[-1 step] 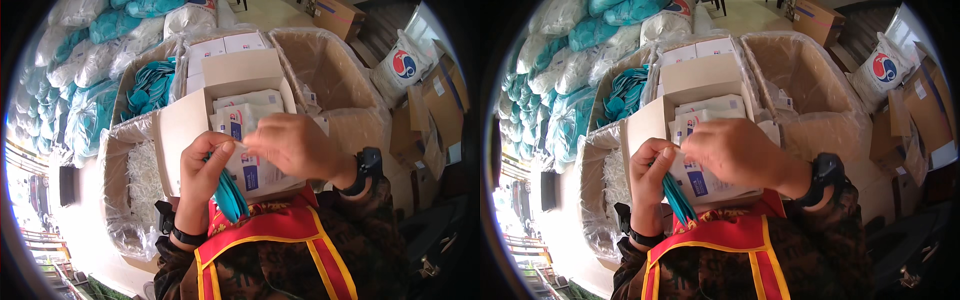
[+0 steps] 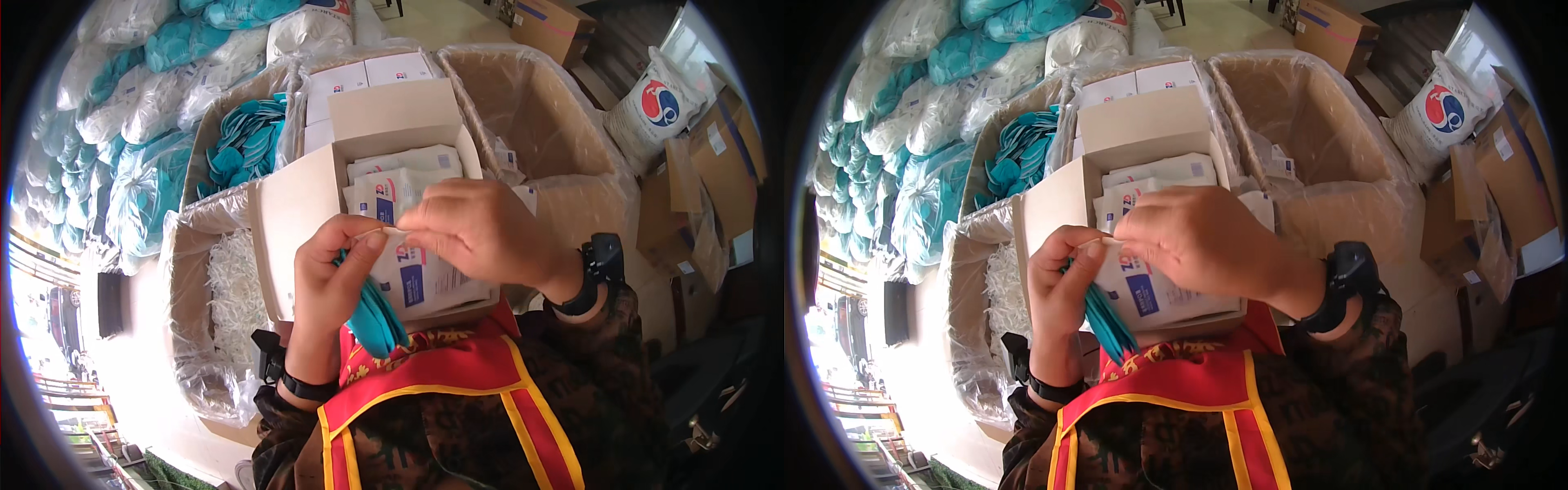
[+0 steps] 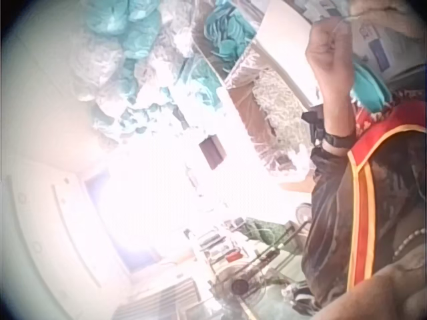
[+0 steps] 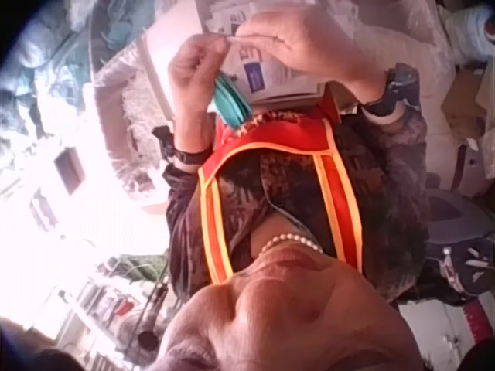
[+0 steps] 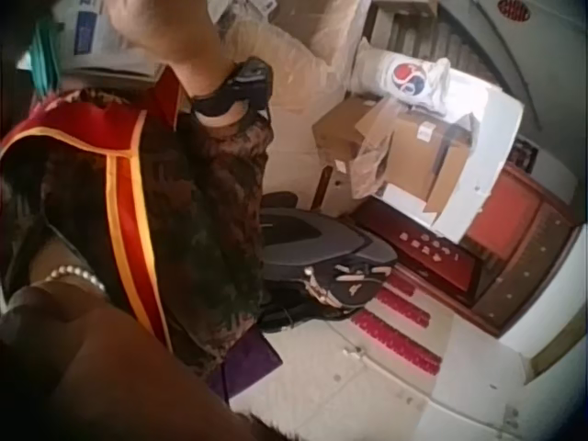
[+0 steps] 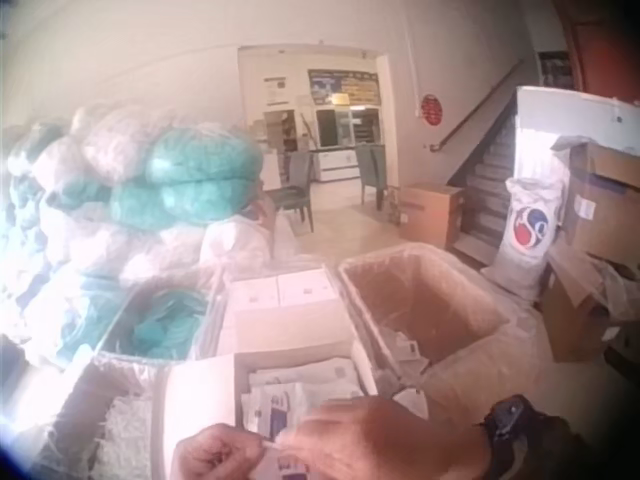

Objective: Packing medical face masks into individual product boxes and larger shipping containers.

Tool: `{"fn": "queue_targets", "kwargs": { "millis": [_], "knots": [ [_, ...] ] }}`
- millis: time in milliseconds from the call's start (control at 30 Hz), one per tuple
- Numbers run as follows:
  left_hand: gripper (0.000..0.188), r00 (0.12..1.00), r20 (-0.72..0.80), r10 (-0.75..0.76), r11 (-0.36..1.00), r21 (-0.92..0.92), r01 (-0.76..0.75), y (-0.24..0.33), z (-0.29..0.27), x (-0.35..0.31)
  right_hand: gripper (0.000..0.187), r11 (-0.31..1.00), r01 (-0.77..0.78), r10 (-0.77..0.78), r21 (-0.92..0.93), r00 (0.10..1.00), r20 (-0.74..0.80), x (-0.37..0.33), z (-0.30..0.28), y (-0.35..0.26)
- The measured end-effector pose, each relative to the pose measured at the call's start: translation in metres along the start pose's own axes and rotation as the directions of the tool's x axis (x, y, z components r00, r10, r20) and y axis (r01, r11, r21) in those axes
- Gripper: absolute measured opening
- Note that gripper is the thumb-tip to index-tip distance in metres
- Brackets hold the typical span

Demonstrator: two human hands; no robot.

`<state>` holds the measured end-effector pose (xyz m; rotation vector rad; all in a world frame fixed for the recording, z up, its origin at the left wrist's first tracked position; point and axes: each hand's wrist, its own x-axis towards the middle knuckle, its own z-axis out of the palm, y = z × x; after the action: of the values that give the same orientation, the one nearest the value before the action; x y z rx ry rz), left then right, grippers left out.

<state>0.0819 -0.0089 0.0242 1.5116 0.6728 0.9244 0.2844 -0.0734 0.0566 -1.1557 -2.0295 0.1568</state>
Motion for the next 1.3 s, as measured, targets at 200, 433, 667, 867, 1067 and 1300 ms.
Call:
{"fn": "queue_targets", "kwargs": {
  "millis": [200,433,667,867,1067,1300],
  "knots": [
    [0.010,0.956,0.093,0.277,0.903,0.314,-0.292,0.003,-0.004,0.004,0.010,0.993,-0.016,0.020,0.120,0.999,-0.028,0.007,-0.001,0.004],
    [0.008,0.975,0.026,0.221,0.919,0.330,-0.217,0.011,0.004,-0.002,0.012,0.968,-0.056,0.063,0.244,0.998,-0.022,0.008,0.005,0.006],
    [0.006,0.994,0.035,0.100,0.969,0.222,-0.105,0.013,-0.002,-0.005,0.012,0.989,0.129,-0.127,0.071,0.991,-0.031,0.012,0.005,0.003],
    [0.008,0.990,-0.019,-0.139,0.967,-0.220,0.132,0.004,0.000,-0.006,0.011,0.937,0.302,-0.318,-0.178,0.945,-0.072,0.012,0.010,-0.014],
    [0.008,0.962,-0.028,-0.271,0.906,-0.344,0.245,-0.003,0.005,-0.006,0.010,0.895,0.322,-0.337,-0.309,0.942,0.008,0.007,0.011,-0.021],
    [0.012,0.932,-0.145,-0.334,0.833,-0.509,0.219,-0.031,-0.023,0.019,0.011,0.908,0.418,-0.417,-0.012,0.908,0.047,-0.009,0.017,-0.049]
  ]
}}
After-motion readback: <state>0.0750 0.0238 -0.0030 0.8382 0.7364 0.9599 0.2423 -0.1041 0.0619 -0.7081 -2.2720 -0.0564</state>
